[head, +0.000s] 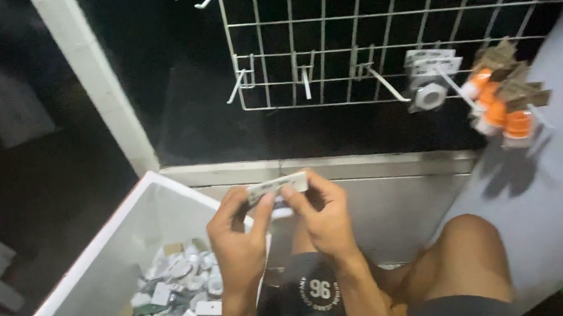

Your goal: Picking up small labeled plastic components from a storage bin and hanging them onto hooks on a wire wall rack.

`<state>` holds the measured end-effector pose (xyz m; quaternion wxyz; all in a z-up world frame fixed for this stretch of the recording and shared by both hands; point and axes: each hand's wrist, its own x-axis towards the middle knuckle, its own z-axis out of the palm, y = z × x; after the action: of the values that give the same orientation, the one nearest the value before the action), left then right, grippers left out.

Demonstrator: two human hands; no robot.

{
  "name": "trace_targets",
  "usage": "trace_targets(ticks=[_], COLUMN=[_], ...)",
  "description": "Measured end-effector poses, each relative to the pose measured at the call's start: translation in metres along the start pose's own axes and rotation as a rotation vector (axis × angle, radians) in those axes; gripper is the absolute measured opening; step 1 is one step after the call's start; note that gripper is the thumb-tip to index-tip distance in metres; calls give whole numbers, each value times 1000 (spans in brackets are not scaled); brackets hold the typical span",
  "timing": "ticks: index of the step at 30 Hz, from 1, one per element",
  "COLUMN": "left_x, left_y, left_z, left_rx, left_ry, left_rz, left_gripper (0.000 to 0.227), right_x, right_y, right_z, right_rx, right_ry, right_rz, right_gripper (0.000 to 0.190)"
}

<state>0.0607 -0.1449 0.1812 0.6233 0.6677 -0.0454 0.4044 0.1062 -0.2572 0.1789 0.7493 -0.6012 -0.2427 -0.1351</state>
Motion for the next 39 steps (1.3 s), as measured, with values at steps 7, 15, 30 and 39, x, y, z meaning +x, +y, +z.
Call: trace_targets(ticks=[7, 15, 30, 39], left_x=[13, 11, 7, 13], left_y=[44, 70, 61, 37], left_z=[81, 144, 190, 209], left_rx=[-194, -291, -133, -188], left_ry=[-126, -247, -409, -384], left_rz=[65, 99, -20, -39], left_gripper=[8, 6, 11, 10], right_x=[18, 25, 25, 32], right_y=[-53, -108, -83, -82], right_z=[-77, -139, -182, -193], right_rx=[-163, -315, -401, -536], right_ry=[135, 203, 347, 404], right_rz=[-160, -317, -334, -293], right_gripper=[11, 25, 25, 23])
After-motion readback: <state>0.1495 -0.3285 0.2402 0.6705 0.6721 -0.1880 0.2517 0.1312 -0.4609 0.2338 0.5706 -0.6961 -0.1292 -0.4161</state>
